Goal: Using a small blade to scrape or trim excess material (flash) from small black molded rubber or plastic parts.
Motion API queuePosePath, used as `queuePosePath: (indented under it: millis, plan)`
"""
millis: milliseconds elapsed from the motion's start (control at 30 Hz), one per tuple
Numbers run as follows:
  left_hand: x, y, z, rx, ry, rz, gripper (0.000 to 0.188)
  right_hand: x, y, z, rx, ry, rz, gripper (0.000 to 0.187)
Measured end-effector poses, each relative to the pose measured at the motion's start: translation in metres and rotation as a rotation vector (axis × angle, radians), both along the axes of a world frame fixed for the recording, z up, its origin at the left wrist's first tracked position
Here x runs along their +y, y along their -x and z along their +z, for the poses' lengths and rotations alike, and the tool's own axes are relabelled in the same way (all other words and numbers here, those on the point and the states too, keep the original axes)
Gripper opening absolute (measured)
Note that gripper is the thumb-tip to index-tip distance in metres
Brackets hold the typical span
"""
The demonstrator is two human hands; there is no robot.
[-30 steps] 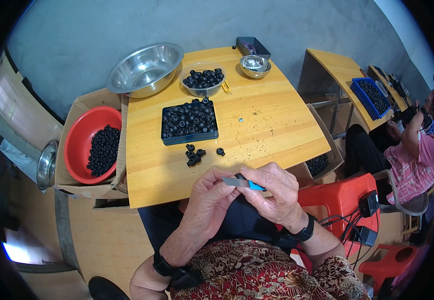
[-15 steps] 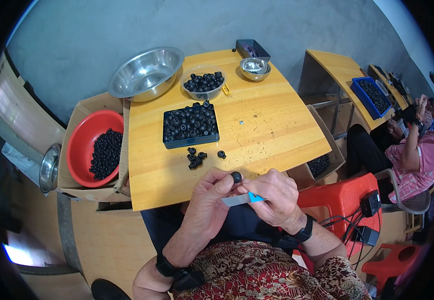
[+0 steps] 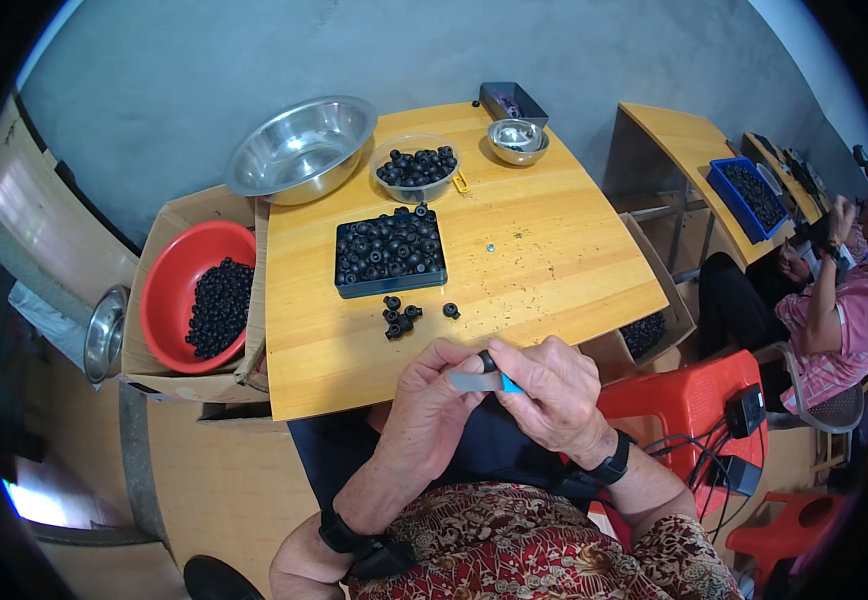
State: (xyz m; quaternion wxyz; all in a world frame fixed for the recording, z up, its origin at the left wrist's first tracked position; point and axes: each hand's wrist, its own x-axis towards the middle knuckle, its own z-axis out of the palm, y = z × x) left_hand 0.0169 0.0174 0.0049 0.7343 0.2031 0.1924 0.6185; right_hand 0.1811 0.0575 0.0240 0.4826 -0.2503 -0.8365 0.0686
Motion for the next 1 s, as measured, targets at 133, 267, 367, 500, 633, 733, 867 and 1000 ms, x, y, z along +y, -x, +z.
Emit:
queuePosePath:
  millis: [133, 267, 367, 500, 633, 733, 867, 1000]
  plan:
    - [-0.001, 0.000, 0.001, 0.017, 0.069, 0.019, 0.008, 0.000, 0.000, 0.002, -0.043, -0.098, 0.003, 0.049]
    - [-0.001, 0.002, 0.003, 0.051, 0.076, 0.015, 0.007, 0.001, 0.002, 0.003, -0.055, -0.129, 0.007, 0.047]
    - [-0.002, -0.001, 0.003, 0.060, 0.113, 0.079, 0.005, 0.001, 0.004, 0.000, -0.070, -0.125, 0.009, 0.042]
    - [-0.002, 0.000, 0.004, 0.080, 0.113, 0.046, 0.003, -0.001, 0.006, 0.000, -0.006, -0.042, -0.014, 0.034]
    - [0.000, 0.008, 0.004, 0.168, 0.124, 0.025, 0.003, -0.003, 0.007, -0.002, 0.023, -0.006, -0.011, 0.026]
    - [0.000, 0.041, 0.025, 0.426, 0.069, 0.167, 0.006, 0.000, 0.006, -0.003, 0.067, 0.039, -0.005, 0.021]
    - [0.017, 0.140, 0.051, 0.706, -0.071, 0.679, 0.011, 0.002, 0.005, -0.003, 0.093, 0.085, -0.063, 0.019]
    - [0.034, 0.241, 0.043, 1.069, 0.131, 0.945, 0.032, 0.002, 0.008, -0.002, 0.117, 0.115, -0.044, 0.018]
